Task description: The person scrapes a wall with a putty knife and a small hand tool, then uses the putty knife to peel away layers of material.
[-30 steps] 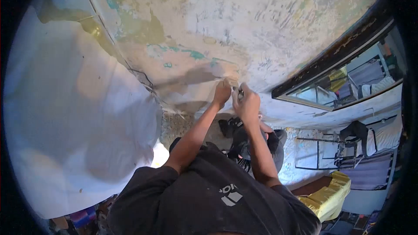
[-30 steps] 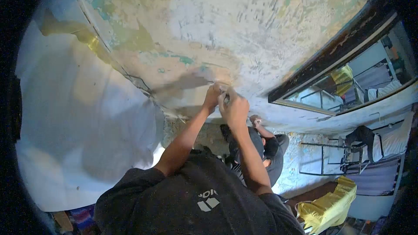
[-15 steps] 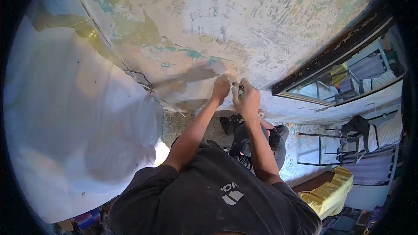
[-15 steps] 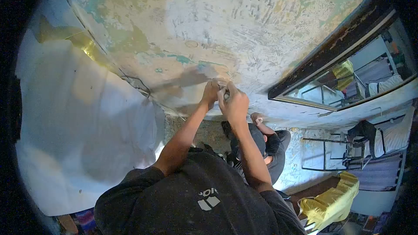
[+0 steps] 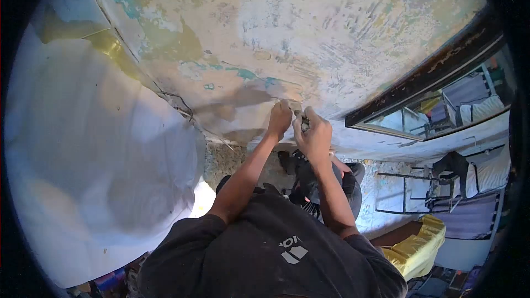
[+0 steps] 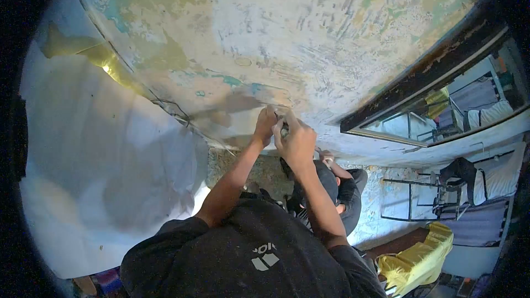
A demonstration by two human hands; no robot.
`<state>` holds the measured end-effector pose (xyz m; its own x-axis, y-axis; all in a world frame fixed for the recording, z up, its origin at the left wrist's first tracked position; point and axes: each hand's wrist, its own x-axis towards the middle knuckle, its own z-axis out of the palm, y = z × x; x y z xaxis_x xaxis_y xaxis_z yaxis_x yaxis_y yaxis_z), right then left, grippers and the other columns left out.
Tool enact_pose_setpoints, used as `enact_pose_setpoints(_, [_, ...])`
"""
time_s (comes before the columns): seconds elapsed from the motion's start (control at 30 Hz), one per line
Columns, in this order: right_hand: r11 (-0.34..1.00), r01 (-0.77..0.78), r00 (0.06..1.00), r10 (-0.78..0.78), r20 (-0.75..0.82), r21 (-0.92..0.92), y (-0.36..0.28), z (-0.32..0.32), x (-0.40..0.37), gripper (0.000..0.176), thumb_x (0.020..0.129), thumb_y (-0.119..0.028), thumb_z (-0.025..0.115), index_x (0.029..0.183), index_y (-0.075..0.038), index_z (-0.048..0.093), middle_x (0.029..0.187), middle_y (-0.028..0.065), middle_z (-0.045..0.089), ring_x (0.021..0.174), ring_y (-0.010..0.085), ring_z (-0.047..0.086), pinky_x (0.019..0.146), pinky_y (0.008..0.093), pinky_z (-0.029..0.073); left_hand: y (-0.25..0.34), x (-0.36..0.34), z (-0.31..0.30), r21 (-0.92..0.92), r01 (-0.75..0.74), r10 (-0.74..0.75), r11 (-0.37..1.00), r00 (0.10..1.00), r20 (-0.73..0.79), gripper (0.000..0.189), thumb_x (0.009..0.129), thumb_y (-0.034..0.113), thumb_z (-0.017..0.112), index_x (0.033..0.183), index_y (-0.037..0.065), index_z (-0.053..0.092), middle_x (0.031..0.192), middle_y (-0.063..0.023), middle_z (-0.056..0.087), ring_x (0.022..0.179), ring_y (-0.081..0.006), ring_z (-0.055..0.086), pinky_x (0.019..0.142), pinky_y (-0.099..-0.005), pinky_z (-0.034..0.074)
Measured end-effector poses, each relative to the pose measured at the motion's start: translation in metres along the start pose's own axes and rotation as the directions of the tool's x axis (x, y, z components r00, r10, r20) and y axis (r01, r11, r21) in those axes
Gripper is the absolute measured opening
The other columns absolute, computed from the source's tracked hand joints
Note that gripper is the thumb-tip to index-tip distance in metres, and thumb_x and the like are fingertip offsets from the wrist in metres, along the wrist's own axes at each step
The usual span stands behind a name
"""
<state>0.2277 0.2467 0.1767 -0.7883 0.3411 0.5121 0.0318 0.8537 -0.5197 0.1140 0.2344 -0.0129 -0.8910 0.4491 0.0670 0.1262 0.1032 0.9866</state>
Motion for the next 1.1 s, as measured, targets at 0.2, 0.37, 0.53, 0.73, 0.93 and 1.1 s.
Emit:
enact_pose_setpoints(0.2, [0.989,-0.055,0.987,0.075,0.145,-0.140,0.004,0.002,0.008,0.019,0.076,-0.016,0.067,0.084,-0.005,0.054,0.066,0.0178,0.060,0.061,0.0376,0.060,0.054,0.0437,0.047,0.022,-0.005,-0.015,0.049,0.109,-0.114,0.993,0.988,0.104,0.017,0.087,0.010,0.043,0.097,-0.001,0.051,0.098,-0.0302,0.056,0.095,-0.0452,0.053,0.080,-0.0501,0.044])
enact_pose_setpoints(0.37, [0.995,-0.055,0.995,0.061,0.082,-0.080,-0.003,0.004,0.013,0.018,0.077,-0.013,0.066,0.075,-0.001,0.052,0.062,0.0219,0.057,0.060,0.0413,0.058,0.053,0.0428,0.045,0.020,0.001,-0.020,0.179,-0.086,0.063,0.980,0.989,0.131,0.028,0.090,0.019,0.038,0.098,-0.003,0.053,0.103,-0.0286,0.056,0.098,-0.0429,0.053,0.082,-0.0497,0.042])
enact_pose_setpoints(0.53, [0.995,0.004,0.994,0.007,0.109,-0.101,-0.009,0.001,0.015,0.017,0.077,-0.012,0.066,0.076,-0.002,0.052,0.062,0.0214,0.057,0.061,0.0406,0.059,0.053,0.0428,0.045,0.035,-0.003,-0.026,-0.382,0.326,-0.261,0.865,0.942,0.212,0.025,0.090,0.019,0.043,0.095,-0.004,0.052,0.100,-0.0267,0.057,0.094,-0.0413,0.054,0.079,-0.0485,0.043])
enact_pose_setpoints(0.73, [0.991,-0.066,0.977,0.089,0.193,-0.120,0.002,0.015,0.014,0.018,0.075,-0.011,0.068,0.077,-0.003,0.052,0.062,0.0191,0.057,0.061,0.0391,0.059,0.053,0.0431,0.045,0.066,-0.016,-0.041,-0.432,0.469,-0.374,0.771,0.881,0.290,0.036,0.090,0.024,0.038,0.094,-0.006,0.058,0.102,-0.0262,0.061,0.096,-0.0379,0.058,0.080,-0.0449,0.045])
enact_pose_setpoints(0.93, [0.998,0.011,0.996,-0.005,0.084,-0.063,0.003,0.011,0.012,0.020,0.078,-0.015,0.067,0.077,-0.003,0.052,0.059,0.0201,0.055,0.058,0.0395,0.058,0.052,0.0426,0.045,0.002,-0.004,-0.019,0.261,-0.182,0.170,0.948,0.983,0.068,0.037,0.090,0.023,0.036,0.091,-0.004,0.061,0.099,-0.0293,0.061,0.093,-0.0411,0.058,0.081,-0.0475,0.044])
enact_pose_setpoints(1.1, [1.000,-0.007,0.990,0.010,0.138,-0.019,0.007,0.007,0.013,0.018,0.078,-0.013,0.066,0.076,-0.002,0.052,0.059,0.0204,0.055,0.056,0.0398,0.057,0.051,0.0425,0.044,-0.017,0.006,0.000,-0.075,0.012,-0.012,0.997,1.000,0.005,0.037,0.090,0.024,0.034,0.086,-0.004,0.058,0.097,-0.0292,0.060,0.093,-0.0459,0.055,0.080,-0.0497,0.042])
